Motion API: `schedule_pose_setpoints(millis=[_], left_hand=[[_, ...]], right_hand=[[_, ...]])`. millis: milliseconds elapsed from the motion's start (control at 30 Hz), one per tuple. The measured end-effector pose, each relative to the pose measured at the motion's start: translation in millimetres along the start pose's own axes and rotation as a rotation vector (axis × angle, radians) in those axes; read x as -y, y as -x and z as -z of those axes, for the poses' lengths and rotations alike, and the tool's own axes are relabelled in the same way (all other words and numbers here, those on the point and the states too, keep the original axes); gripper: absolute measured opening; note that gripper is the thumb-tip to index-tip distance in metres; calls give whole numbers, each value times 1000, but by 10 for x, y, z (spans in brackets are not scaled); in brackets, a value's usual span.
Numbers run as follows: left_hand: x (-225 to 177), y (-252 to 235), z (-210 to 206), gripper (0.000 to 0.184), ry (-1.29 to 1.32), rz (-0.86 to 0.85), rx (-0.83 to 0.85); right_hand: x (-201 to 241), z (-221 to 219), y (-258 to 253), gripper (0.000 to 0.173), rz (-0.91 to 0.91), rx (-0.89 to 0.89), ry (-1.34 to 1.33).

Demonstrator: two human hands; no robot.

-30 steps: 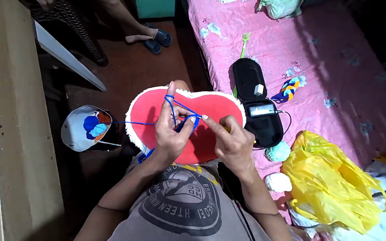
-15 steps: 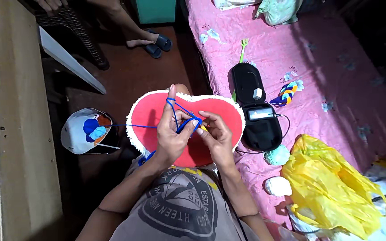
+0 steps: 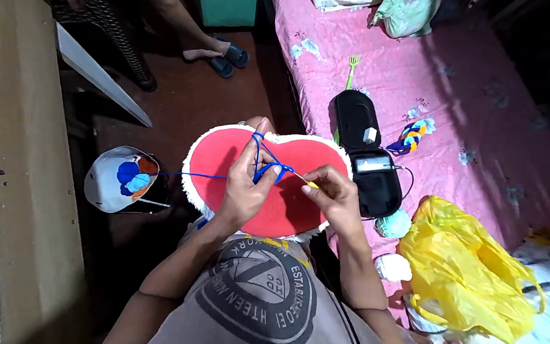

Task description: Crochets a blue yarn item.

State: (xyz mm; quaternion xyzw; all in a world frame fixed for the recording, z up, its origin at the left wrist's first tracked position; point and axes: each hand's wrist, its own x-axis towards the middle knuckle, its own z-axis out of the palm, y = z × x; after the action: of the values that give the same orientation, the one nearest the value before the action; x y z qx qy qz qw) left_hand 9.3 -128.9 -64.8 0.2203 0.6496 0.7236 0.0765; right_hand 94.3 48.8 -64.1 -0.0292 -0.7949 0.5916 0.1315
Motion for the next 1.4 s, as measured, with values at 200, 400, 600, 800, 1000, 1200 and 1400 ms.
schedule_pose_setpoints(millis=[200,400,600,800,1000,1200,1400], left_hand=[[51,9,-64,79,123,-50,-18],[-26,36,-143,72,-105,-202,-45],[179,70,-154,51,-68,-427,-99],[105,61,-94,53,66,-344,-101],[80,14,6,52,37,-288,-49],[55,-22,96,52,72,-182,13],[73,-40,128,51,125,-101,36]], right_hand=[[-99,-48,-92,16,-325,153,-706],[-30,-209,-7,9,177,-79,12],[49,-264,-94,22,-100,-1,-577],[-80,-393,11,18,134,-199,-254],[-173,-361,6,2,419,-277,241],[-223,-288,5,7,486,-220,326],[-230,-226,25,8,490,-193,377]])
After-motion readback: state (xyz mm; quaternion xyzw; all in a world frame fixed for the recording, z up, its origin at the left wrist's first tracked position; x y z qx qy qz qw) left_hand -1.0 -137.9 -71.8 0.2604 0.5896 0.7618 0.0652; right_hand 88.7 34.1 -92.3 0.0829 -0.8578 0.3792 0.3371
